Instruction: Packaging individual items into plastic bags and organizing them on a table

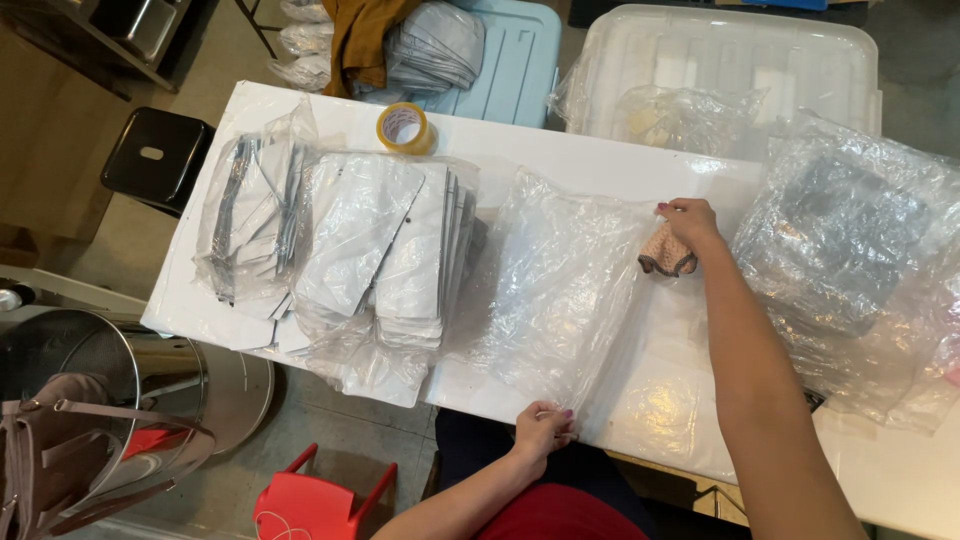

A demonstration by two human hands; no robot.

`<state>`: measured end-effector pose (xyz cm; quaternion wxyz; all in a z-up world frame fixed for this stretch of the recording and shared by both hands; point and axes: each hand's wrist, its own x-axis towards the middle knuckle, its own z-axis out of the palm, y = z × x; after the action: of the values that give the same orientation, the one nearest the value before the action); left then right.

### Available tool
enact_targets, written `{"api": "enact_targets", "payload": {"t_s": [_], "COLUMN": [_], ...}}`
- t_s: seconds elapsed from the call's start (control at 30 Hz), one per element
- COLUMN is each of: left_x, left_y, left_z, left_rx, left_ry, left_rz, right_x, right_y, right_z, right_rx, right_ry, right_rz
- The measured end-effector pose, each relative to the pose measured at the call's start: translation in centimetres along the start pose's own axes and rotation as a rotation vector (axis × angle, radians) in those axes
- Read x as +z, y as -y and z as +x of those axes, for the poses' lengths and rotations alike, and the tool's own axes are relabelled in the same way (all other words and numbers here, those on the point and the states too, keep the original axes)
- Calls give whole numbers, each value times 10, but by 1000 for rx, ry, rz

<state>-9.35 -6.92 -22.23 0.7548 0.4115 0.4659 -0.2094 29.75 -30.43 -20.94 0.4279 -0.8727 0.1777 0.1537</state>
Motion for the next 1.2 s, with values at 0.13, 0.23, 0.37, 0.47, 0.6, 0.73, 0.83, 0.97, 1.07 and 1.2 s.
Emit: {"api": "enact_targets", "payload": {"t_s": [0.13,0.23,0.37,0.47,0.6,0.73,0.83,0.97,1.07,1.2], "left_x": [-1,-5,-19,-34,-61,-68,-75,-82,-83,-77], "left_y": [4,6,-21,-56,-94,-120,-112,-105,-101,-82], "left_z": [-2,-2,-21,-31,0,12,16,14,16,18], "left_rx": [-9,-60,-173,144,1071,1410,1398,1408,1361,1333], "left_ry": [9,41,288,230,-80,-239,-204,-168,-151,-92], "left_rz": [60,113,571,847,1081,1506,1772,1780,1756,1748], "right_x": [6,6,-13,-29,-19,4,18,-13,-35,-43], "right_y": [-9,-5,29,53,14,3,-8,66,54,-59], "right_z": [-1,-11,-46,-70,-44,-36,-30,-177,-248,-284], "right_rx": [50,23,16,112,5,22,-17,-114,-103,128], "right_ry": [-53,-50,92,185,83,91,27,114,223,29], "right_rz": [35,21,-128,-169,-144,-123,-336,-379,-311,-603]}}
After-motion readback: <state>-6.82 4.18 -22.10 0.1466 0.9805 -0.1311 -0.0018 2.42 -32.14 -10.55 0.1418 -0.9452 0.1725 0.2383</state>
